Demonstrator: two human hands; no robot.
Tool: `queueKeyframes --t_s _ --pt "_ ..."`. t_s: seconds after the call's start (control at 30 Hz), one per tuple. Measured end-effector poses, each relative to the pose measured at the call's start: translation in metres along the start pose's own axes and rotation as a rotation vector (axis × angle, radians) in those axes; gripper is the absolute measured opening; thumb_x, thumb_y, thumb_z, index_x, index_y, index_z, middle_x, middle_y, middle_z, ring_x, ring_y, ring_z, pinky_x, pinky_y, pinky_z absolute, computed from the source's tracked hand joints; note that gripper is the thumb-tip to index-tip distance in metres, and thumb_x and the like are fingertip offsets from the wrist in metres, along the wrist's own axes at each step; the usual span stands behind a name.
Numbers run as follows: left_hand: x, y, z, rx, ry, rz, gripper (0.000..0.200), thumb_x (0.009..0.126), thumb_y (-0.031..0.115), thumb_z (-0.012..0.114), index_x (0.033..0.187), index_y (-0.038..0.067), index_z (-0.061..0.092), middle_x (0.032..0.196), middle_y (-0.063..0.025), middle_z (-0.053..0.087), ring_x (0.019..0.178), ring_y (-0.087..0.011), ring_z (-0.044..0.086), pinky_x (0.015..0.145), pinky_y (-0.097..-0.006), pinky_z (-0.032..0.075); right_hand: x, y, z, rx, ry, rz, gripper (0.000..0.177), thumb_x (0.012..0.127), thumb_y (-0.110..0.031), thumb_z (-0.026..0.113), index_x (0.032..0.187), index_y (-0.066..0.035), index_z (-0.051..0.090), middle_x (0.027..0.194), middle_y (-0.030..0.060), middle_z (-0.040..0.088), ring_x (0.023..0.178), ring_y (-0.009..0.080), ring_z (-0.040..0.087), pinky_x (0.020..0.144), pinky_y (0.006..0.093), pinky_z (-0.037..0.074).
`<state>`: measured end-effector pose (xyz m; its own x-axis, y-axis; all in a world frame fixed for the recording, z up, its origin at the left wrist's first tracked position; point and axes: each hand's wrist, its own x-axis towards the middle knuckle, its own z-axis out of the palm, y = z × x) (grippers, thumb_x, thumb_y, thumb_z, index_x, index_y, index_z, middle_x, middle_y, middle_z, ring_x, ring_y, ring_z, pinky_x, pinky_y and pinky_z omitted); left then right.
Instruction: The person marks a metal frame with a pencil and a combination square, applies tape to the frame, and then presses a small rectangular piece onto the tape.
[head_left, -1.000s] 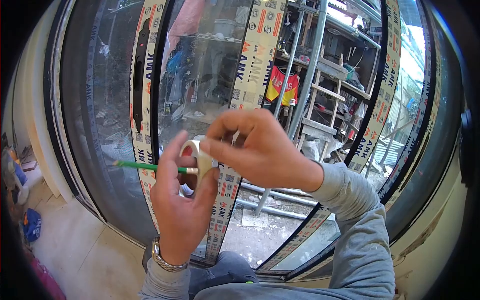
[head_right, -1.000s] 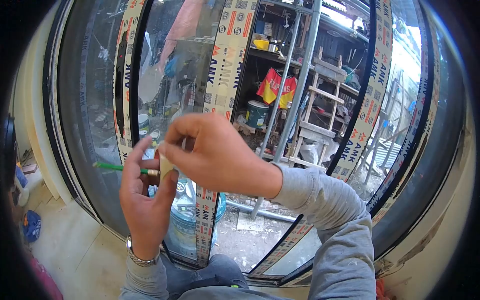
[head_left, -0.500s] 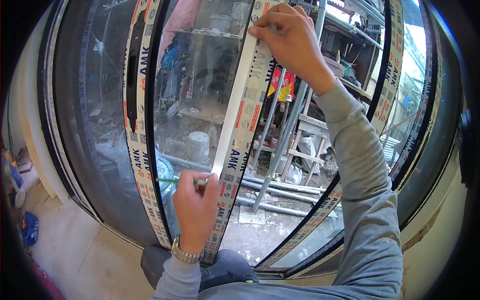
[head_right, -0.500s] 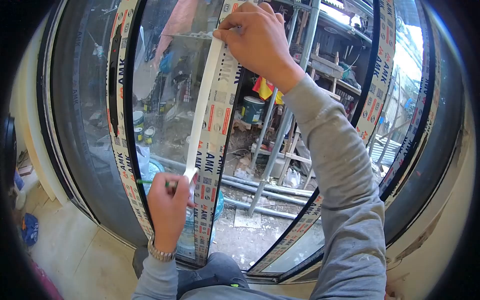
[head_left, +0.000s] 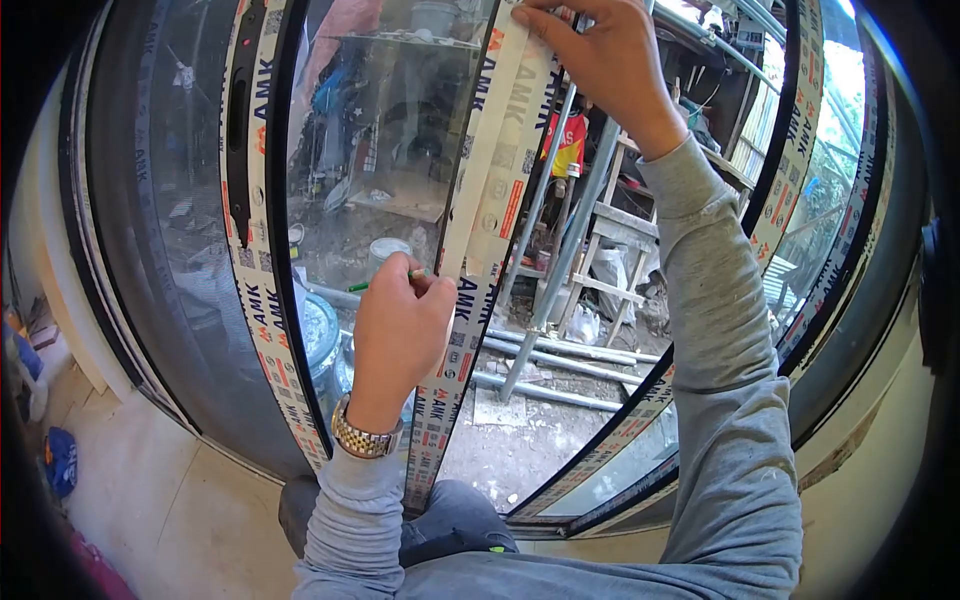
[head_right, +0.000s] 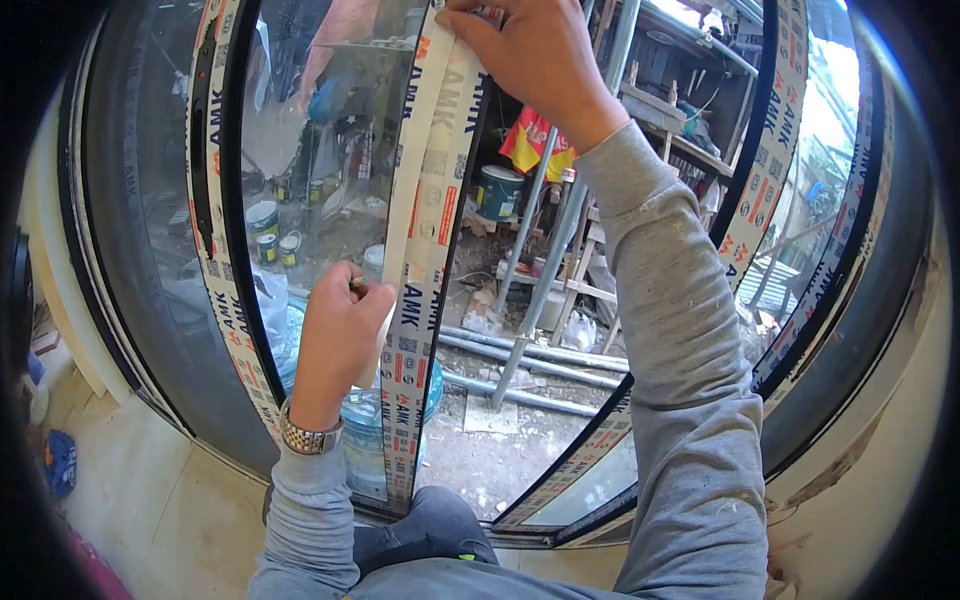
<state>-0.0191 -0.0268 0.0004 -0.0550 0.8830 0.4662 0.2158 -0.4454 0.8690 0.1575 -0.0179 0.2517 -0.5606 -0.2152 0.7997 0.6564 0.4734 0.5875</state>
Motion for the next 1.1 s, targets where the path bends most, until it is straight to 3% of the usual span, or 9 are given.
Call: queueKeyframes --t_s 0.47,0.8,0.87,0.97,1.0,1.07,1.1 --pt "0.007 0.013 -0.002 0.127 -0.028 -0.030 0.031 0.088 0.024 0.069 0.100 -0.004 0.071 0.087 -0.0208 0.074 0.083 -0.0351 0.074 0.078 -0.0432 0.056 -0.007 0.004 0.004 -0.067 0.034 -0.027 0.014 0.081 -0.015 0.082 0.089 -0.004 0.080 0.091 0.0087 0.065 0.097 0.0289 0.058 0.088 0.0415 0.048" --pt "0.016 0.021 0.002 0.296 -0.012 -0.004 0.036 0.089 0.029 0.072 0.098 -0.006 0.073 0.091 -0.0230 0.075 0.088 -0.0383 0.074 0.081 -0.0451 0.056 -0.013 0.000 0.006 -0.135 0.079 0.064 0.045 0.080 -0.018 0.084 0.121 -0.005 0.072 0.107 0.0142 0.062 0.109 0.0342 0.057 0.099 0.0444 0.046" --pt "0.018 0.015 0.003 0.286 0.026 0.118 0.036 0.090 0.023 0.071 0.093 -0.013 0.069 0.068 -0.0163 0.068 0.055 -0.0233 0.067 0.055 -0.0375 0.051 -0.018 -0.001 0.013 -0.132 0.101 0.087 0.051 0.081 -0.017 0.083 0.127 -0.004 0.069 0.110 0.0153 0.062 0.113 0.0353 0.057 0.102 0.0446 0.046" --pt "0.020 0.013 0.004 0.233 0.010 0.106 0.036 0.090 0.023 0.071 0.090 -0.013 0.069 0.068 -0.0169 0.068 0.053 -0.0241 0.066 0.054 -0.0385 0.050 -0.018 -0.020 0.018 0.038 0.245 0.189 0.065 0.082 -0.017 0.083 0.140 -0.002 0.058 0.118 0.0181 0.063 0.121 0.0382 0.056 0.107 0.0459 0.044" --pt "0.021 0.014 0.003 0.236 0.017 0.106 0.036 0.090 0.023 0.071 0.090 -0.013 0.069 0.068 -0.0169 0.068 0.053 -0.0241 0.066 0.054 -0.0385 0.050 -0.012 -0.049 0.006 0.271 0.317 0.488 0.071 0.082 -0.018 0.083 0.145 -0.002 0.053 0.121 0.0189 0.063 0.120 0.0388 0.057 0.107 0.0456 0.045" --pt "0.020 0.019 0.003 0.330 0.020 0.102 0.037 0.089 0.024 0.072 0.087 -0.012 0.069 0.070 -0.0199 0.069 0.055 -0.0273 0.068 0.056 -0.0405 0.052 -0.021 -0.062 0.003 0.513 0.378 0.788 0.077 0.083 -0.018 0.083 0.149 -0.001 0.048 0.123 0.0196 0.063 0.119 0.0394 0.059 0.108 0.0453 0.046" --pt "0.020 0.021 0.003 0.330 0.023 0.099 0.037 0.089 0.024 0.072 0.087 -0.012 0.069 0.070 -0.0199 0.069 0.055 -0.0273 0.068 0.056 -0.0405 0.052 -0.048 -0.057 0.014 0.527 0.216 0.769 0.066 0.083 -0.017 0.083 0.141 -0.001 0.055 0.119 0.0188 0.064 0.111 0.0370 0.062 0.102 0.0438 0.049"
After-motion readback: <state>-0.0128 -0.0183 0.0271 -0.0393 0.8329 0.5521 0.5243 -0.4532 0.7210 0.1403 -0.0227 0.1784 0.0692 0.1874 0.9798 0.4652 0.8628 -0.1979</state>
